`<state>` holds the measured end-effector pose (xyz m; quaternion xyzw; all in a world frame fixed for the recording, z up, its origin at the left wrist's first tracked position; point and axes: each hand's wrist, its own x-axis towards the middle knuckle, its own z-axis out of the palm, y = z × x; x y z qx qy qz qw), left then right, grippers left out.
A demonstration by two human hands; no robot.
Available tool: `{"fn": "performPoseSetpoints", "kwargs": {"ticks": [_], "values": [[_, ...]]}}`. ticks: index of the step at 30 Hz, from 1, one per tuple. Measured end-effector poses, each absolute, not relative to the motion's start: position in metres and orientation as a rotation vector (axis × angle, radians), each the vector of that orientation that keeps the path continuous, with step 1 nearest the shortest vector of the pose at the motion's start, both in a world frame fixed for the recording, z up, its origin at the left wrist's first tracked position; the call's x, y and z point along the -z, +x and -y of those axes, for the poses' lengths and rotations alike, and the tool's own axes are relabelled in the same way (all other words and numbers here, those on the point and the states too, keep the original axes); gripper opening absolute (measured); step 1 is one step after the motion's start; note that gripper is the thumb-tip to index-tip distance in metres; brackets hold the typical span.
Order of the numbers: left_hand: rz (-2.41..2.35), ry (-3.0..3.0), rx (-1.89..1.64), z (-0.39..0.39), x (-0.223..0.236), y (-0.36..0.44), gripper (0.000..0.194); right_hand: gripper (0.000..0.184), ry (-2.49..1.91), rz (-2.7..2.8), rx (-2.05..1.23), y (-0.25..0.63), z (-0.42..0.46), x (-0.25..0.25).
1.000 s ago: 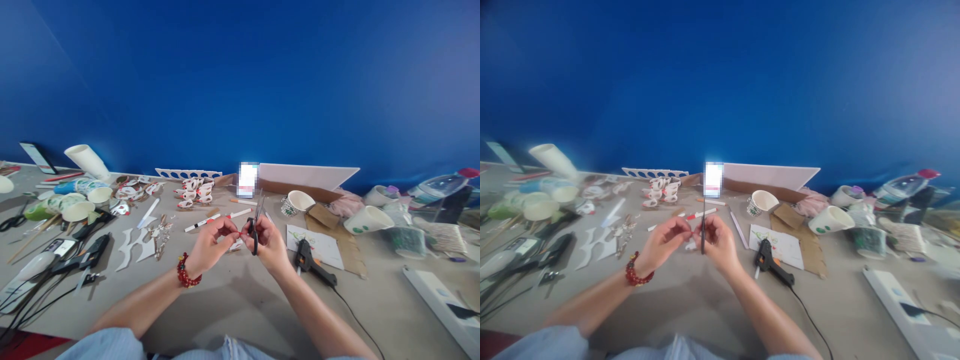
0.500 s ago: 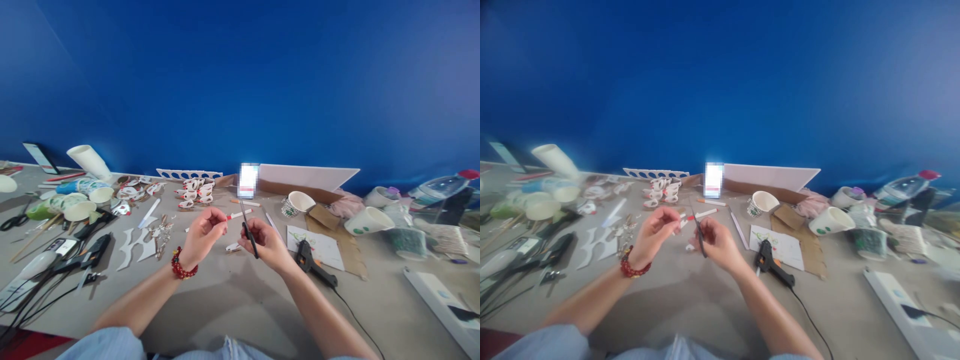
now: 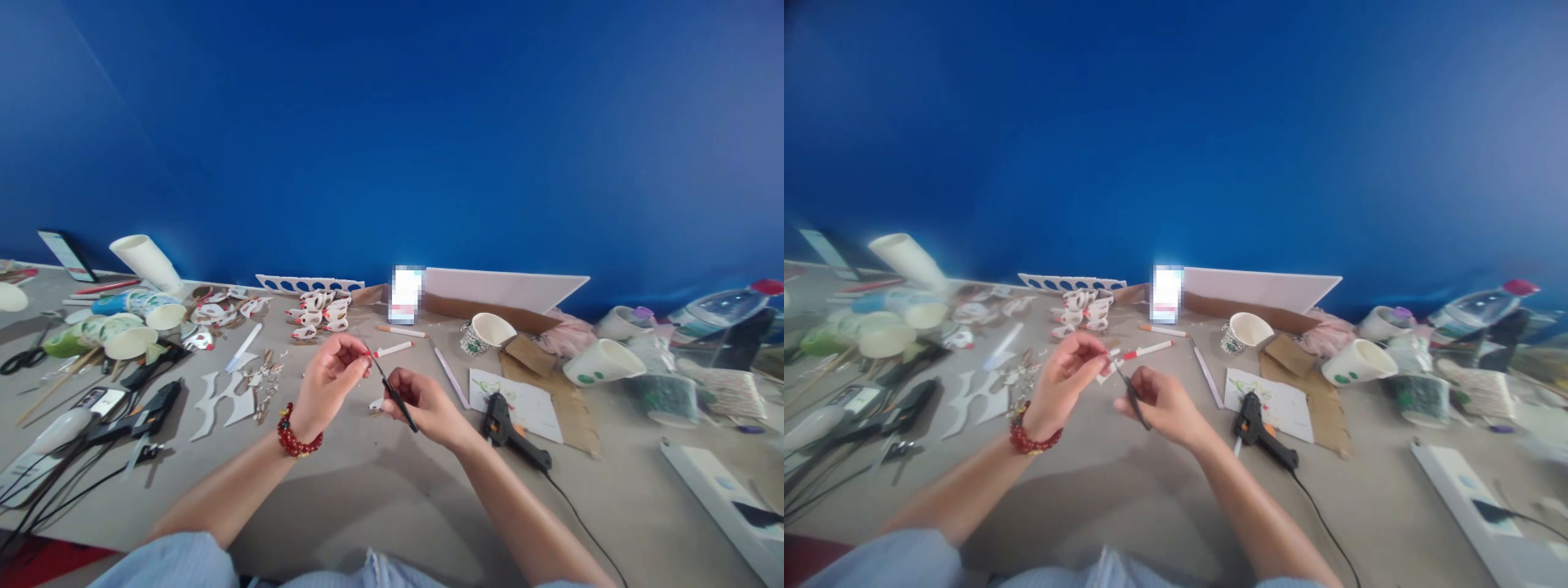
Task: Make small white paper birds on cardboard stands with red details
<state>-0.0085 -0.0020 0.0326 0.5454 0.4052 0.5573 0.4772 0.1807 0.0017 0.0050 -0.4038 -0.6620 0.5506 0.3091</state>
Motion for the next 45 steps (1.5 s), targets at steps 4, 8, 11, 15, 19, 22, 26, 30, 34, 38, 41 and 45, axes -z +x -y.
{"fn": "performPoseSetpoints", "kwargs": {"ticks": [4, 8, 11, 15, 19, 22, 26, 30, 34, 38, 41, 45], "values": [[-1.003, 1.344, -1.358, 0.003, -0.033, -0.007, 0.010, 0.042, -1.065, 1.746, -1.445, 0.178, -0.001, -0.005], [-0.998, 1.341, -1.356, 0.004, -0.033, -0.007, 0.010, 0.042, -1.061, 1.759, -1.435, 0.176, 0.000, -0.003], [-1.000, 1.347, -1.352, 0.004, -0.034, -0.008, 0.009, 0.040, -1.068, 1.781, -1.404, 0.175, 0.000, -0.002], [-0.998, 1.351, -1.349, 0.004, -0.035, -0.008, 0.009, 0.040, -1.071, 1.802, -1.384, 0.176, 0.000, -0.001], [-0.986, 1.333, -1.350, 0.004, -0.034, -0.008, 0.009, 0.039, -1.076, 1.819, -1.374, 0.177, -0.001, -0.001], [-0.988, 1.326, -1.350, 0.004, -0.034, -0.008, 0.009, 0.038, -1.077, 1.838, -1.356, 0.177, -0.001, 0.000], [-0.985, 1.313, -1.349, 0.004, -0.034, -0.007, 0.010, 0.038, -1.075, 1.877, -1.307, 0.176, -0.001, 0.000], [-0.979, 1.311, -1.359, 0.004, -0.034, -0.007, 0.010, 0.039, -1.090, 1.902, -1.273, 0.176, -0.001, 0.001], [-0.972, 1.317, -1.374, 0.005, -0.033, -0.008, 0.009, 0.039, -1.100, 1.920, -1.237, 0.176, -0.002, 0.003], [-0.967, 1.310, -1.380, 0.006, -0.032, -0.007, 0.008, 0.040, -1.100, 1.908, -1.227, 0.175, -0.002, 0.006], [-0.956, 1.285, -1.373, 0.005, -0.031, -0.005, 0.008, 0.039, -1.097, 1.898, -1.235, 0.175, -0.002, 0.007], [-0.874, 1.202, -1.371, 0.005, -0.029, -0.002, 0.007, 0.038, -1.100, 1.891, -1.234, 0.174, -0.002, 0.005]]}}
